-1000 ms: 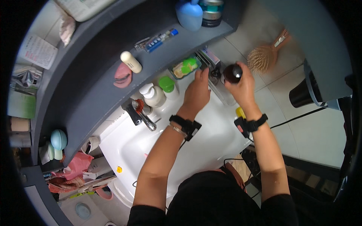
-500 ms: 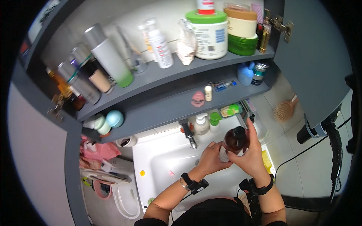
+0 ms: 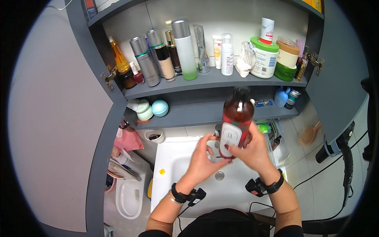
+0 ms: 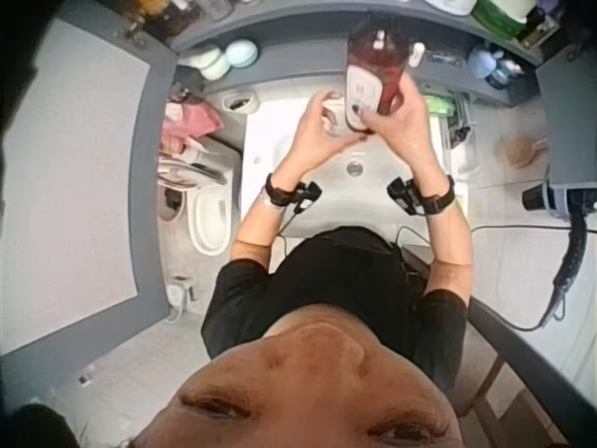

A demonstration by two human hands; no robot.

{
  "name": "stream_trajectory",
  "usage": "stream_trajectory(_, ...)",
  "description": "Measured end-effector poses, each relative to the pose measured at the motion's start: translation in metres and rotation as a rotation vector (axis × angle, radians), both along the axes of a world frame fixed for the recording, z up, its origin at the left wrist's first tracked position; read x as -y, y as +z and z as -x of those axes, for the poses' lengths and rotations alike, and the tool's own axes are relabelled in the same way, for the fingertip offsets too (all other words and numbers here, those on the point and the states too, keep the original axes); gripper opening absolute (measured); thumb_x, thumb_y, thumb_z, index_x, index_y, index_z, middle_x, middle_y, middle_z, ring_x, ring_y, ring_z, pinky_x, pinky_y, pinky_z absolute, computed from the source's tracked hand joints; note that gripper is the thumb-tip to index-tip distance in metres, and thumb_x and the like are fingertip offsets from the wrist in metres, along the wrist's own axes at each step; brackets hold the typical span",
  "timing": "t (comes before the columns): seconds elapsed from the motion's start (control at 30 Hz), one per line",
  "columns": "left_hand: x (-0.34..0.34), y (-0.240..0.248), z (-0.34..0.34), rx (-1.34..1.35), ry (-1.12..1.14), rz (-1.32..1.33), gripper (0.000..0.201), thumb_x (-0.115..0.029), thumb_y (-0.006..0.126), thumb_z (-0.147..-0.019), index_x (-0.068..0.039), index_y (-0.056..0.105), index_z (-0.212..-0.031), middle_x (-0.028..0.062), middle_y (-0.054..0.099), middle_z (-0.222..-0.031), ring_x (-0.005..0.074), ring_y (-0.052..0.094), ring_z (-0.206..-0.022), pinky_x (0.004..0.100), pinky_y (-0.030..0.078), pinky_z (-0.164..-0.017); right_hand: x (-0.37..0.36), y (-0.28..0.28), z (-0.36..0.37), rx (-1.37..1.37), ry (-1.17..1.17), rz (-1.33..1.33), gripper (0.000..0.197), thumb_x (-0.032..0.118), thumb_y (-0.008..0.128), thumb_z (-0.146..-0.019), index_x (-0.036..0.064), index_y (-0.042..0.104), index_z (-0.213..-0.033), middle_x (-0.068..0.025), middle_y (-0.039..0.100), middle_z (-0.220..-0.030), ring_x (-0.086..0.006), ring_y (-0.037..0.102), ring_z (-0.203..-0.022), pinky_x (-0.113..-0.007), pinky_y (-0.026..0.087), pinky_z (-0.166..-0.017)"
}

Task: The person organizes toiletries and cleaning supplies around a bathroom sink. They move bottles, a comb, and wipes between the sink and an overhead cabinet, then wash their hands and wipe the sink surface.

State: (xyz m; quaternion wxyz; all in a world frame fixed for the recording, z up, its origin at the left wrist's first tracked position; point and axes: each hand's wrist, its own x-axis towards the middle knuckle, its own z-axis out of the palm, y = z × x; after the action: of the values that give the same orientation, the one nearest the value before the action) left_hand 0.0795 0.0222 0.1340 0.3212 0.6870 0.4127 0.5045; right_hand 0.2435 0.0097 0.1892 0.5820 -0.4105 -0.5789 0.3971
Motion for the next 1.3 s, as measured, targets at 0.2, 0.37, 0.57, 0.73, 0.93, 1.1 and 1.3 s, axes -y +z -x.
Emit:
stream_trajectory(0.2, -0.034, 0.05, 0.039, -0.092, 0.156, -0.356, 0.016, -0.002, 0.065, -0.084, 0.0, 0.064, -0.099, 0.0096, 0.068, -0.08, 0.0214, 0.063, -0.066, 0.0317, 0.051, -0.064, -0.039, 0.06, -0.011, -0.026, -0.259, -0.286, 0.05, -0.003, 0.071, -0.072, -0.0031, 0.052, -0.118, -0.0108, 0.065, -0.108, -0.0158, 0.062, -0.098, -0.032, 0.05, -0.089)
stream_trajectory(0.37, -0.092, 0.113, -0.007, -0.117, 0.379, -0.495, 0.025, -0.021, 0.07, -0.081, -0.001, 0.067, -0.096, 0.012, 0.065, -0.072, 0.0317, 0.064, -0.067, 0.038, 0.051, -0.061, -0.075, 0.097, -0.029, 0.115, -0.517, -0.394, 0.041, 0.007, 0.073, -0.074, -0.0056, 0.057, -0.11, -0.0142, 0.068, -0.103, -0.0179, 0.065, -0.092, -0.031, 0.051, -0.085)
stream_trajectory(0.57, -0.137, 0.149, -0.076, -0.399, 0.508, -0.309, 0.044, -0.036, 0.074, -0.076, 0.005, 0.067, -0.09, 0.0215, 0.067, -0.075, 0.0366, 0.068, -0.074, 0.0437, 0.054, -0.067, -0.07, 0.096, -0.044, 0.132, -0.532, -0.348, 0.043, 0.007, 0.074, -0.073, -0.0053, 0.058, -0.111, -0.0135, 0.069, -0.101, -0.0169, 0.066, -0.09, -0.031, 0.052, -0.083)
stream_trajectory(0.73, -0.156, 0.137, -0.09, -0.464, 0.598, -0.373, 0.034, -0.032, 0.077, -0.074, 0.0, 0.066, -0.078, 0.0187, 0.068, -0.073, 0.034, 0.069, -0.069, 0.0409, 0.056, -0.063, -0.068, 0.094, -0.057, 0.143, -0.509, -0.336, 0.045, 0.008, 0.075, -0.072, -0.0055, 0.057, -0.111, -0.013, 0.069, -0.1, -0.0164, 0.066, -0.089, -0.031, 0.053, -0.082)
stream_trajectory(0.93, -0.164, 0.135, -0.091, -0.46, 0.618, -0.392, 0.026, -0.025, 0.074, -0.072, 0.0, 0.068, -0.075, 0.0188, 0.068, -0.071, 0.034, 0.069, -0.066, 0.041, 0.056, -0.062, -0.076, 0.101, -0.055, 0.153, -0.471, -0.308, 0.046, 0.008, 0.075, -0.074, -0.006, 0.056, -0.113, -0.0124, 0.068, -0.102, -0.016, 0.065, -0.091, -0.031, 0.052, -0.083)
stream_trajectory(1.1, -0.152, 0.135, -0.075, -0.522, 0.696, -0.402, 0.026, -0.026, 0.073, -0.073, 0.0, 0.069, -0.075, 0.0186, 0.068, -0.071, 0.0345, 0.069, -0.067, 0.0416, 0.056, -0.062, -0.082, 0.105, -0.056, 0.175, -0.433, -0.306, 0.045, 0.006, 0.074, -0.076, -0.0059, 0.056, -0.115, -0.0117, 0.067, -0.104, -0.0156, 0.065, -0.092, -0.03, 0.052, -0.085)
stream_trajectory(1.3, -0.142, 0.133, -0.058, -0.626, 0.745, -0.368, 0.031, -0.032, 0.075, -0.076, -0.001, 0.069, -0.077, 0.018, 0.068, -0.072, 0.0335, 0.069, -0.068, 0.0406, 0.056, -0.062, -0.132, 0.104, -0.05, 0.125, -0.352, -0.436, 0.047, 0.016, 0.079, -0.068, -0.0073, 0.059, -0.103, -0.0165, 0.07, -0.094, -0.0209, 0.069, -0.084, -0.033, 0.055, -0.077)
